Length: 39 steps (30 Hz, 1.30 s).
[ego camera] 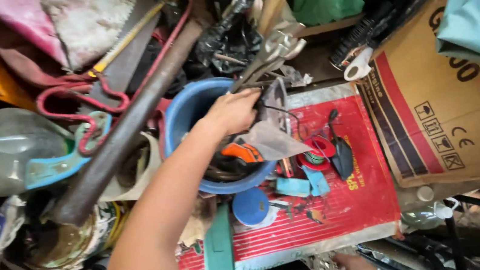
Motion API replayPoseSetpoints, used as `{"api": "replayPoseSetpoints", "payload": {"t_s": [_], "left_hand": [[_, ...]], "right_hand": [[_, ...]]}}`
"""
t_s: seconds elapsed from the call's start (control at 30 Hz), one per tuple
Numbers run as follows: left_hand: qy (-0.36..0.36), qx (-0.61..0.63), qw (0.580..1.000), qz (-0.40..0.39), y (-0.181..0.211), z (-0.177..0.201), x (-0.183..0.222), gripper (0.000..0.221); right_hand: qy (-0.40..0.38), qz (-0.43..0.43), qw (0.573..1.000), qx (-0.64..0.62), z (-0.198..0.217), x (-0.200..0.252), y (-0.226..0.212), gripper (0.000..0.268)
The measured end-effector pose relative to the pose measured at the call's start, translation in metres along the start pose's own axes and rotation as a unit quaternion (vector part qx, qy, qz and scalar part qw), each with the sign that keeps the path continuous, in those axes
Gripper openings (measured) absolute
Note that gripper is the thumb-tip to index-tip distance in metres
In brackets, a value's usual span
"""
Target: The person is performing maintenance on a motorcycle engine, using wrenches to work on the carburetor area and selecting tools from a storage space.
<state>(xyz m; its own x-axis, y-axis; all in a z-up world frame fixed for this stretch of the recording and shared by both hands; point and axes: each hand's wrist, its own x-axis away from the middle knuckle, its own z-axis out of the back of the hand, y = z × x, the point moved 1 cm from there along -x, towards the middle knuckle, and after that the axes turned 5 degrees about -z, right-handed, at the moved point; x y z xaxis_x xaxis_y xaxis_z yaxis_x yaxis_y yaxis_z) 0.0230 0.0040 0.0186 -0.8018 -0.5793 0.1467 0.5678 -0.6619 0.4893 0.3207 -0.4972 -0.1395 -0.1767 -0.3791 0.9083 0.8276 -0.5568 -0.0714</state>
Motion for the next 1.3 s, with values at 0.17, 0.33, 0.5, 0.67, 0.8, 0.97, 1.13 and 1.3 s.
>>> {"api": "replayPoseSetpoints", "payload": {"t_s": [0.17, 0.33, 0.5, 0.67, 0.8, 0.97, 1.13, 1.3], "left_hand": [[-0.009, 0.003, 0.994, 0.108, 0.040, 0.035, 0.008, 0.048], [-0.031, 0.031, 0.978, 0.205, 0.053, 0.037, 0.004, 0.031], [-0.036, -0.028, 0.994, 0.101, 0.021, 0.022, 0.004, 0.029], [0.006, 0.035, 0.978, 0.203, 0.021, 0.016, 0.015, 0.026], [0.011, 0.075, 0.961, 0.264, 0.060, 0.032, 0.047, 0.025], [0.103, 0.037, 0.978, 0.177, 0.067, 0.017, 0.070, 0.043], [0.099, 0.008, 0.979, 0.179, 0.058, 0.018, 0.059, 0.040], [0.110, -0.067, 0.977, 0.172, 0.055, 0.016, 0.047, 0.039]], "right_hand": [[-0.043, 0.023, 0.999, 0.005, 0.055, 0.030, -0.025, 0.055], [-0.015, 0.038, 0.999, 0.024, 0.062, 0.004, 0.012, 0.048], [-0.048, 0.033, 0.998, 0.034, 0.085, 0.020, 0.022, 0.053], [-0.028, 0.012, 0.999, 0.041, 0.086, -0.001, 0.036, 0.060], [-0.052, 0.017, 0.997, 0.052, 0.106, 0.022, 0.006, 0.062], [-0.102, 0.022, 0.991, 0.083, 0.111, 0.004, -0.002, 0.044], [-0.091, 0.051, 0.989, 0.106, 0.117, 0.009, -0.025, 0.050], [-0.121, 0.045, 0.987, 0.097, 0.119, 0.009, -0.051, 0.054]]}}
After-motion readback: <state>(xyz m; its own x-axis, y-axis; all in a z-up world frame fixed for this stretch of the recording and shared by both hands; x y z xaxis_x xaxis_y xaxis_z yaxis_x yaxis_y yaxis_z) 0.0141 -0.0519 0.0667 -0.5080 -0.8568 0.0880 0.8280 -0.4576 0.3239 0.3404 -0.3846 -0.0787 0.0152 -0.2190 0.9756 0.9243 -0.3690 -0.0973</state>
